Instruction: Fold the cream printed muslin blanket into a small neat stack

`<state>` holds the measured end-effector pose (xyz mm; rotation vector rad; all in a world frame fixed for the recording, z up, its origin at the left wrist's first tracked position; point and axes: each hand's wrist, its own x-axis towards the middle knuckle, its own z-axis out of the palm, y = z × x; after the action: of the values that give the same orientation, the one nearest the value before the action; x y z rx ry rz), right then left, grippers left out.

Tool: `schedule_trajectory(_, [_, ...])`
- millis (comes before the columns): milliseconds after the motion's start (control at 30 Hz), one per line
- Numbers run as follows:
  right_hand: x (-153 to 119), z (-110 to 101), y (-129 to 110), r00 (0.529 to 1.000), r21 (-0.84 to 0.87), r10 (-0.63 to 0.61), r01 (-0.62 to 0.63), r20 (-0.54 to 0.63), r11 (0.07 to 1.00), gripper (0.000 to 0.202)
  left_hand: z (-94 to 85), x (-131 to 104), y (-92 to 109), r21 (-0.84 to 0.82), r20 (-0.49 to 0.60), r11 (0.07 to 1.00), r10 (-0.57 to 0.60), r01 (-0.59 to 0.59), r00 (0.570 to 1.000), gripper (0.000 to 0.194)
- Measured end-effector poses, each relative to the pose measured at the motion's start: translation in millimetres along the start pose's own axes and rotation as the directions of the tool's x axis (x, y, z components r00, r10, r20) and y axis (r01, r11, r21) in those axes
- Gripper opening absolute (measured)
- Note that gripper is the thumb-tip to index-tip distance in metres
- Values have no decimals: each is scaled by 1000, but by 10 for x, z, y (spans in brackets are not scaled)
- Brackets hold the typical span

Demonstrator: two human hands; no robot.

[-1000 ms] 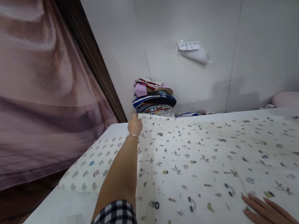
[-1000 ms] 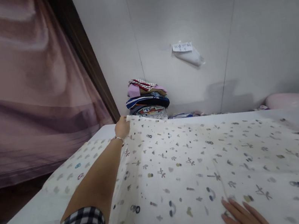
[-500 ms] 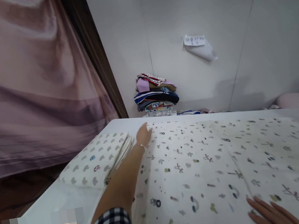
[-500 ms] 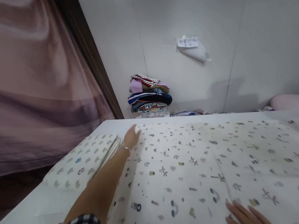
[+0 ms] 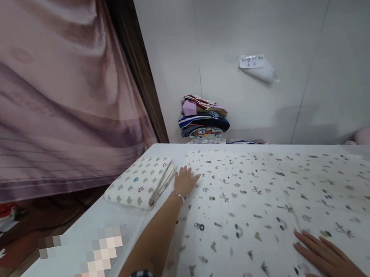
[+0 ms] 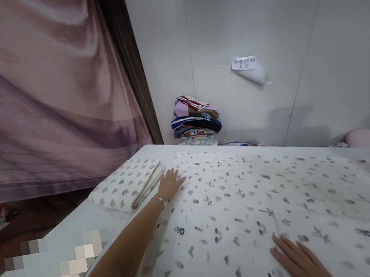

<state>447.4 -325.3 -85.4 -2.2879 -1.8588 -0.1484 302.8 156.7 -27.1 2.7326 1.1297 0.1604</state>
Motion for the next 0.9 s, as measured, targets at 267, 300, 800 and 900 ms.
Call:
schedule_trajectory(267, [54,-104,-86,995,122,97,-101,34,987,54,-230,-586,-56,-30,-53,1000,0,-2,999,55])
schedule_trajectory(300, [69,-136,-103,992,130,112,-118,59,984,53,-246,-693,-34,-29,-58,999,27,-28,998,55])
schedule_trajectory(800, [-208,-494,-641,975,122,155,-175,156,977,59,-157,-1828,-100,111,-29,982,158,-154,987,52])
schedule_trajectory(900, [-420,-551,-630,966,162,192,-221,176,962,58,-74,-1975,-135,154,-19,974,169,-164,985,51])
